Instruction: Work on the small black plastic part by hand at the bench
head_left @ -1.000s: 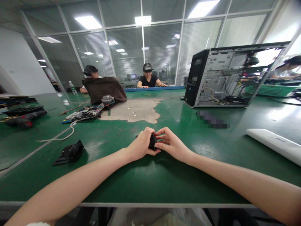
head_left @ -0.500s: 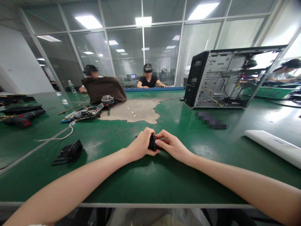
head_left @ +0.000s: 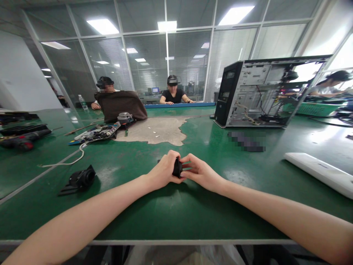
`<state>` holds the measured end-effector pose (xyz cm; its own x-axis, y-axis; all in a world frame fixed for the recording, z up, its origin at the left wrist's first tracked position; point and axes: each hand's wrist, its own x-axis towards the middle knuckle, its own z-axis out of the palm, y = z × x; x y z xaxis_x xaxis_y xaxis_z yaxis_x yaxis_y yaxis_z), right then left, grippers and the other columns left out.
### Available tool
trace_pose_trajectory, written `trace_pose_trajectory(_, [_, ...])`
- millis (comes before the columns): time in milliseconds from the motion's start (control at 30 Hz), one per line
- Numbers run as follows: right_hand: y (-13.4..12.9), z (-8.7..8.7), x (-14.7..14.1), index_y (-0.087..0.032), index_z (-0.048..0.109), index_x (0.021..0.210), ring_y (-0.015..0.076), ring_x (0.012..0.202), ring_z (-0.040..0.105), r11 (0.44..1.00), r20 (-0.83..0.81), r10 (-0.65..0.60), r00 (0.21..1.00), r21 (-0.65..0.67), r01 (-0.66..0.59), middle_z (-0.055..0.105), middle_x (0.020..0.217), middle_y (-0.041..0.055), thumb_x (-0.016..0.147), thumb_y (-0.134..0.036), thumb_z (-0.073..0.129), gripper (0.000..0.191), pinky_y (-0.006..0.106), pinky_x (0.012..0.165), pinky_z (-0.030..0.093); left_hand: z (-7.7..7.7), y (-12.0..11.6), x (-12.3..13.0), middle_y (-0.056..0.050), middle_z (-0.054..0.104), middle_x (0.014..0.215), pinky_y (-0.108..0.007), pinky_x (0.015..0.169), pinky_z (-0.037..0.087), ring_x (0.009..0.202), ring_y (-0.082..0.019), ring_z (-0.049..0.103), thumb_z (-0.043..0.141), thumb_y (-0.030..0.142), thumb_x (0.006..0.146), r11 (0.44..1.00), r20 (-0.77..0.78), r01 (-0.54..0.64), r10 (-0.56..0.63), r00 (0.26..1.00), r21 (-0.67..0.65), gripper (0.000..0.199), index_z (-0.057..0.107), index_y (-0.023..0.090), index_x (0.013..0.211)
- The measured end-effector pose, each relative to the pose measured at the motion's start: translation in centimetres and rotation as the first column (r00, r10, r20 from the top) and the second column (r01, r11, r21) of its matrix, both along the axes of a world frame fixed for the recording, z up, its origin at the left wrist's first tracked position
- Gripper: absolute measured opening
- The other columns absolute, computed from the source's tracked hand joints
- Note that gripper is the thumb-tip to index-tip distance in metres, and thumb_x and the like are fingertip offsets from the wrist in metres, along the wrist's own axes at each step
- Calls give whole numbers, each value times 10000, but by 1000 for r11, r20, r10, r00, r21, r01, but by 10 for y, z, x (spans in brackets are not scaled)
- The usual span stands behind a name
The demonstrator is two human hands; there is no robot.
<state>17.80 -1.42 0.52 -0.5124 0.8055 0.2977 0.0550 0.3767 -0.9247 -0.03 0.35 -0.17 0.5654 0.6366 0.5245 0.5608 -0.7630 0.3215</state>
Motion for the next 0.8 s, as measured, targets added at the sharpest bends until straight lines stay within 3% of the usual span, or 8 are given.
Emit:
trace_pose_trajectory(167, [2,1,0,-191,494,898,157,768,616,999,-33,22,999,-34,-23,593,824,1,757,-353,608,244,314,713,495,0,0,0,-54,432,978,-378,747,431,867,-229,496,675,328,622,1000,-28,0,1,1000,27,539,333,198,1018])
trace_pose_trajectory(333, [4,2,-1,-199,480,953,154,809,612,999,-29,10,1000,-35,-11,569,920,18,755,-326,618,273,322,746,493,0,0,0,-59,433,979,-381,744,437,866,-232,497,671,349,632,999,-37,1,1,999,40,551,324,198,1033])
trace_pose_trajectory(533, [2,0,1,-194,465,916,169,861,600,999,-18,48,999,-25,-48,587,889,19,746,-305,636,266,313,731,488,1,0,1,-62,433,972,-372,741,432,853,-226,493,660,328,636,999,-40,9,-7,999,50,528,323,189,1018])
trace_pose_trajectory(800, [0,2,-1,-194,467,894,148,752,608,999,-19,24,1000,-36,-25,574,811,-5,762,-331,608,237,291,675,482,0,0,1,-58,432,969,-368,733,431,840,-222,490,669,335,625,999,-45,-7,9,999,46,543,319,191,1015])
